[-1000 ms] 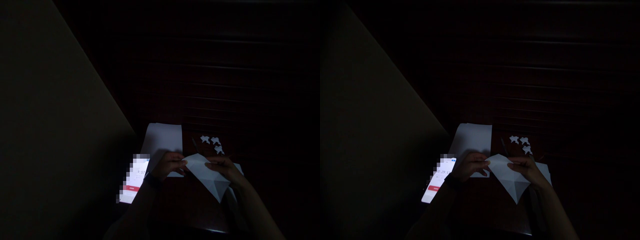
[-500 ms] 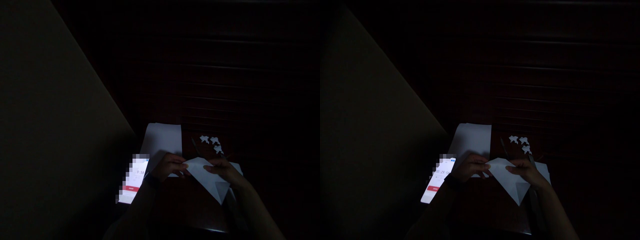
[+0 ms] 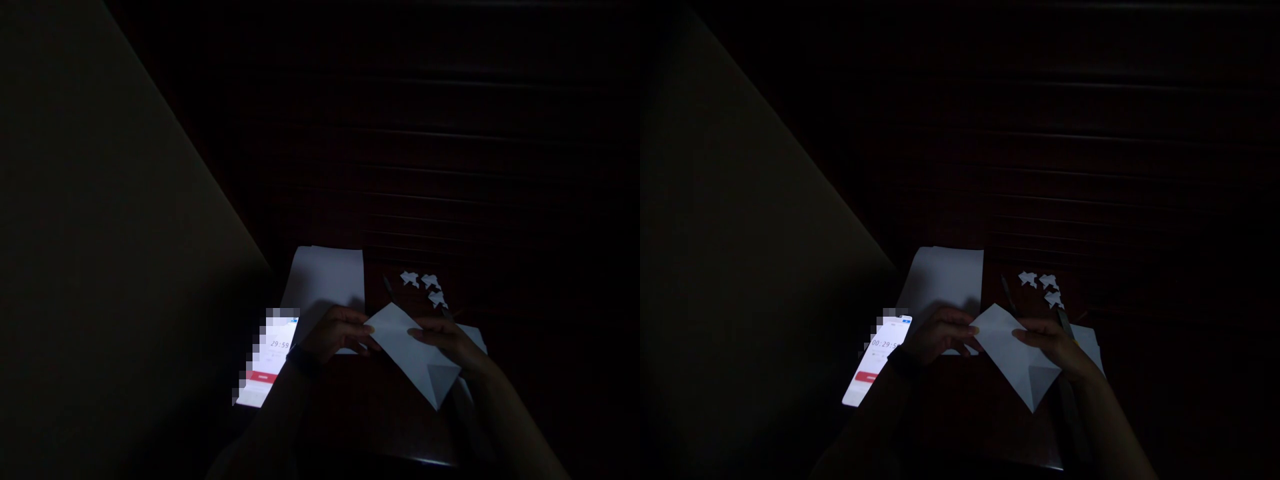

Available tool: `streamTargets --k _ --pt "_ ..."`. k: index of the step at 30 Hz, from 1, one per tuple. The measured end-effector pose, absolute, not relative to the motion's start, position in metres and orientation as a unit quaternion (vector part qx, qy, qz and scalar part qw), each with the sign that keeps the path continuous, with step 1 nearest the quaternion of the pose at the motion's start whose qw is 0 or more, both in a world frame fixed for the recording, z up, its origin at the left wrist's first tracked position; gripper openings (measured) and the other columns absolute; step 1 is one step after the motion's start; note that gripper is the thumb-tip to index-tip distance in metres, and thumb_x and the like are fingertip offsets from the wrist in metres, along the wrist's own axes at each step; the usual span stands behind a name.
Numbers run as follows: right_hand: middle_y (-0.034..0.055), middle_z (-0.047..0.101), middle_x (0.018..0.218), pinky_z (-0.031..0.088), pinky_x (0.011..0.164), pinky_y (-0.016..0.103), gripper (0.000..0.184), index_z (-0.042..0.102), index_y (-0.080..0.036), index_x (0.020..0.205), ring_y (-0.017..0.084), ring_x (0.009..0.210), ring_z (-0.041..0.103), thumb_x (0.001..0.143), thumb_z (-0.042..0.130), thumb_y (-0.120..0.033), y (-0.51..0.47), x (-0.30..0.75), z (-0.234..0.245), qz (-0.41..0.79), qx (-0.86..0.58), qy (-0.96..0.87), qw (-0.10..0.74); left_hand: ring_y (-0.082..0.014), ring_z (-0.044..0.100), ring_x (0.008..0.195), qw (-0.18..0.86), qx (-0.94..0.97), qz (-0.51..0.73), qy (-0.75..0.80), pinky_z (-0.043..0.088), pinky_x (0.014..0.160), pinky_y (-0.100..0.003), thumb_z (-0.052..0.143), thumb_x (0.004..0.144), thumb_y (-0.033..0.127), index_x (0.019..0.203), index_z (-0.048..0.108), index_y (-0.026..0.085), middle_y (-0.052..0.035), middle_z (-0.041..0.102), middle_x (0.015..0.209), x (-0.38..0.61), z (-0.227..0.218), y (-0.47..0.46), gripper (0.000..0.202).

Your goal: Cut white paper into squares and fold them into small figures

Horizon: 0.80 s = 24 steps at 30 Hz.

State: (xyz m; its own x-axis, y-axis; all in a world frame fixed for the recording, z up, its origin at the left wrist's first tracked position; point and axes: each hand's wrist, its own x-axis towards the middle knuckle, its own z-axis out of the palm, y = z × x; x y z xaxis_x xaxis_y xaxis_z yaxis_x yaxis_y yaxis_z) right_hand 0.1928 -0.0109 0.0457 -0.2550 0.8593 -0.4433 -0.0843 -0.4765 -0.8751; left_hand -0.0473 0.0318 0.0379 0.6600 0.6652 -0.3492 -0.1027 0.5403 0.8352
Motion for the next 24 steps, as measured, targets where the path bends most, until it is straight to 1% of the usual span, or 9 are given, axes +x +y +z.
streamTargets --k 5,7,9,12,14,16,19,22,24 --pt "0.0053 0.07 0.077 0.044 0.056 0.027 0.038 0.068 -0.018 0.101 0.018 0.063 0.062 0.067 0.07 -0.035 -0.01 0.194 0.044 0.686 -0.513 -0.395 0.332 -0.0223 0.066 0.073 0.806 0.426 0.234 0.338 0.049 0.057 -0.027 0.068 0.068 0.025 0.083 0.068 0.009 -0.0154 0.068 0.083 -0.047 0.038 0.031 0.022" --pt "0.0064 0.071 0.084 0.045 0.061 0.028 0.039 0.068 -0.018 0.102 0.02 0.07 0.063 0.066 0.07 -0.034 -0.009 0.195 0.045 0.679 -0.512 -0.404 0.337 -0.0226 0.065 0.073 0.801 0.427 0.241 0.342 0.048 0.057 -0.027 0.068 0.068 0.025 0.087 0.068 0.008 -0.0158 0.068 0.083 -0.046 0.036 0.031 0.026" --pt "0.0079 0.071 0.089 0.046 0.067 0.031 0.037 0.07 -0.018 0.099 0.023 0.078 0.063 0.065 0.069 -0.034 -0.008 0.196 0.045 0.664 -0.513 -0.426 0.339 -0.0224 0.065 0.073 0.795 0.425 0.256 0.348 0.048 0.057 -0.027 0.068 0.068 0.026 0.092 0.067 0.009 -0.0154 0.068 0.085 -0.045 0.034 0.031 0.029" --pt "0.0086 0.07 0.093 0.045 0.073 0.034 0.03 0.072 -0.019 0.092 0.026 0.086 0.062 0.066 0.068 -0.034 -0.007 0.195 0.042 0.633 -0.516 -0.457 0.353 -0.0213 0.065 0.075 0.785 0.405 0.303 0.357 0.049 0.061 -0.028 0.067 0.07 0.027 0.098 0.065 0.011 -0.0138 0.067 0.088 -0.04 0.03 0.03 0.032" --pt "0.0077 0.07 0.095 0.045 0.075 0.035 0.028 0.072 -0.02 0.091 0.026 0.089 0.061 0.068 0.066 -0.034 -0.006 0.191 0.038 0.601 -0.524 -0.471 0.377 -0.0202 0.065 0.078 0.779 0.372 0.357 0.355 0.05 0.067 -0.031 0.066 0.073 0.029 0.103 0.06 0.014 -0.0117 0.066 0.092 -0.035 0.028 0.029 0.035" --pt "0.007 0.07 0.095 0.045 0.073 0.034 0.028 0.072 -0.02 0.093 0.025 0.086 0.061 0.071 0.064 -0.035 -0.006 0.185 0.033 0.566 -0.537 -0.484 0.397 -0.0186 0.064 0.077 0.774 0.337 0.402 0.353 0.051 0.07 -0.033 0.064 0.075 0.033 0.105 0.056 0.018 -0.0088 0.064 0.093 -0.028 0.027 0.027 0.034" --pt "0.0053 0.07 0.093 0.046 0.069 0.033 0.03 0.069 -0.021 0.1 0.023 0.079 0.061 0.076 0.059 -0.036 -0.007 0.174 0.027 0.523 -0.557 -0.497 0.41 -0.0171 0.063 0.076 0.758 0.333 0.426 0.364 0.051 0.066 -0.031 0.062 0.076 0.037 0.095 0.053 0.019 -0.0055 0.061 0.09 -0.019 0.025 0.022 0.028" --pt "0.0029 0.07 0.095 0.045 0.074 0.034 0.026 0.068 -0.024 0.1 0.023 0.084 0.062 0.078 0.056 -0.032 -0.009 0.165 0.026 0.497 -0.563 -0.513 0.416 -0.0159 0.061 0.076 0.729 0.369 0.427 0.387 0.05 0.064 -0.027 0.063 0.075 0.037 0.083 0.053 0.016 -0.004 0.06 0.083 -0.013 0.019 0.019 0.025" --pt "0.0009 0.069 0.098 0.043 0.082 0.034 0.023 0.07 -0.026 0.097 0.023 0.091 0.06 0.078 0.057 -0.028 -0.01 0.16 0.028 0.49 -0.558 -0.527 0.414 -0.0146 0.059 0.074 0.705 0.399 0.424 0.404 0.048 0.064 -0.025 0.065 0.074 0.035 0.074 0.053 0.014 -0.0035 0.059 0.077 -0.01 0.014 0.019 0.024"
